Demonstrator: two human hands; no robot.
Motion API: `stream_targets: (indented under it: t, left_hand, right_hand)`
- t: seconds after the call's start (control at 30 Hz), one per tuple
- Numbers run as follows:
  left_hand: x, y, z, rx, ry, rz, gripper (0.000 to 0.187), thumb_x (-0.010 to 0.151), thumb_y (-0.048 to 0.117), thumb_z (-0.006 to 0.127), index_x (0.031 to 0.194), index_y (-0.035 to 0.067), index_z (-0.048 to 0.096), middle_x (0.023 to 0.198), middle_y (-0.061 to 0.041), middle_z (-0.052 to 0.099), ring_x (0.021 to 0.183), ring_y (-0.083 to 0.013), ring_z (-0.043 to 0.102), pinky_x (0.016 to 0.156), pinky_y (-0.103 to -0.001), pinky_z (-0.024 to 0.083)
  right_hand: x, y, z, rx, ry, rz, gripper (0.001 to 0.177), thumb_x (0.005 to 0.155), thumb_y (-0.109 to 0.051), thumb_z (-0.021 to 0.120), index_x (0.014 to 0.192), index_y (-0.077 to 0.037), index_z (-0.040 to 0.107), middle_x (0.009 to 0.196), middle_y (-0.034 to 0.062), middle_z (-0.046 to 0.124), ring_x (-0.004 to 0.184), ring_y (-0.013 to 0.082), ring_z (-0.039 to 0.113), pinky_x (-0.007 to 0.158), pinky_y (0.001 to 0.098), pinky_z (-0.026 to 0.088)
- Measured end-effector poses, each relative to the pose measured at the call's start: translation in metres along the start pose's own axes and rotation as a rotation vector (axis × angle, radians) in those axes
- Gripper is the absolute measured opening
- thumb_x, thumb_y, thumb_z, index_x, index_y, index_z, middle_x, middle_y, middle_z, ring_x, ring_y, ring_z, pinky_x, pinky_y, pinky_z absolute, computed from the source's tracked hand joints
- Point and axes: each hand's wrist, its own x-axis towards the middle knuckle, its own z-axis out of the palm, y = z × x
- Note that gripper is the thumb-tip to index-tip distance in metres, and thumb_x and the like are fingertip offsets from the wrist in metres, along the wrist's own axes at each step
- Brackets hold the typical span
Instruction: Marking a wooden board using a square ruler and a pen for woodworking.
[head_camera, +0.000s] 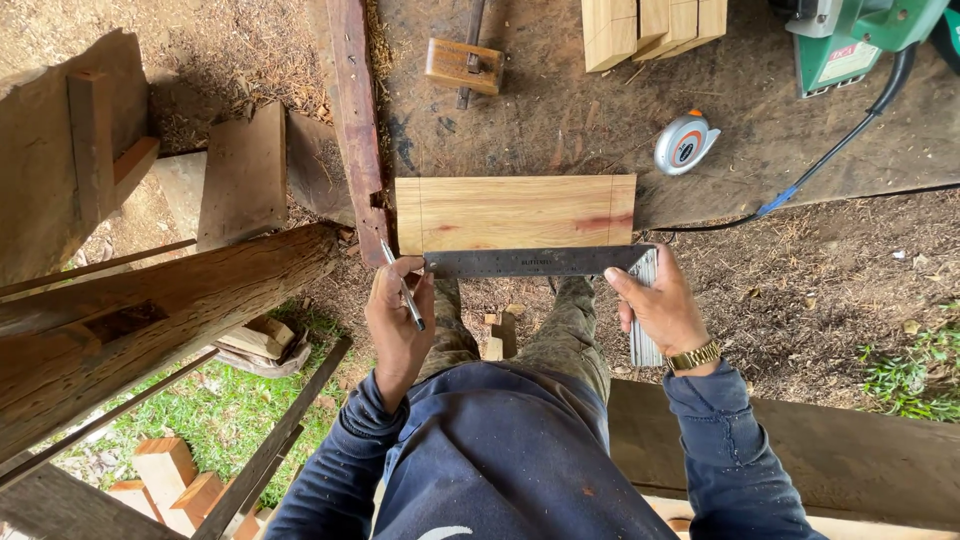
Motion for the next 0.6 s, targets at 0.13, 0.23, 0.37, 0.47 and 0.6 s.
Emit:
stream_targets:
  t: [0.13, 0.23, 0.37, 0.47, 0.6]
  left_hand:
    - [0.0005, 0.0008, 0.0001, 0.009, 0.004, 0.015, 0.023, 0.096, -0.002, 0.070, 0.115, 0.001, 0.059, 0.094, -0.012, 0.063, 0.082, -0.0207, 0.068, 0.069, -0.032, 0.053]
    - [-0.0001, 0.0001, 0.0004, 0.017, 0.001, 0.016, 0.022, 0.096, -0.001, 0.071, 0.115, 0.002, 0.059, 0.094, -0.012, 0.063, 0.083, -0.0204, 0.068, 0.070, -0.032, 0.053]
    - [-0.0007, -0.0015, 0.0017, 0.006, 0.003, 0.009, 0.021, 0.097, -0.001, 0.070, 0.115, 0.002, 0.059, 0.093, -0.011, 0.063, 0.082, -0.0205, 0.068, 0.070, -0.032, 0.053]
    - [0.0004, -0.0011, 0.0007, 0.019, 0.003, 0.003, 0.022, 0.096, -0.001, 0.071, 0.115, 0.002, 0.060, 0.093, -0.011, 0.063, 0.082, -0.0205, 0.068, 0.069, -0.032, 0.053]
    - [0.0003, -0.0016, 0.0006, 0.042, 0.017, -0.002, 0.021, 0.095, -0.001, 0.072, 0.113, 0.002, 0.061, 0.091, -0.011, 0.063, 0.081, -0.0205, 0.068, 0.069, -0.032, 0.053]
  right_hand:
    - [0.0004, -0.0010, -0.0003, -0.026, 0.004, 0.007, 0.039, 0.094, -0.021, 0.069, 0.120, -0.006, 0.044, 0.087, 0.0070, 0.063, 0.051, 0.0105, 0.057, 0.039, 0.0289, 0.053]
    - [0.0003, -0.0027, -0.0003, -0.021, -0.008, 0.002, 0.039, 0.094, -0.021, 0.068, 0.120, -0.006, 0.043, 0.088, 0.0064, 0.063, 0.050, 0.0106, 0.057, 0.039, 0.0289, 0.053]
    - [-0.0001, -0.0021, -0.0003, -0.016, -0.001, 0.001, 0.039, 0.093, -0.021, 0.069, 0.119, -0.006, 0.043, 0.085, 0.0061, 0.062, 0.050, 0.0104, 0.056, 0.039, 0.0290, 0.052]
    - [0.0015, 0.0005, -0.0015, -0.012, 0.000, 0.011, 0.038, 0.094, -0.021, 0.069, 0.117, -0.006, 0.043, 0.084, 0.0063, 0.062, 0.050, 0.0105, 0.057, 0.039, 0.0292, 0.052]
    - [0.0033, 0.0036, -0.0021, -0.029, -0.001, 0.021, 0.037, 0.094, -0.021, 0.069, 0.115, -0.006, 0.043, 0.083, 0.0062, 0.061, 0.050, 0.0101, 0.057, 0.039, 0.0290, 0.053]
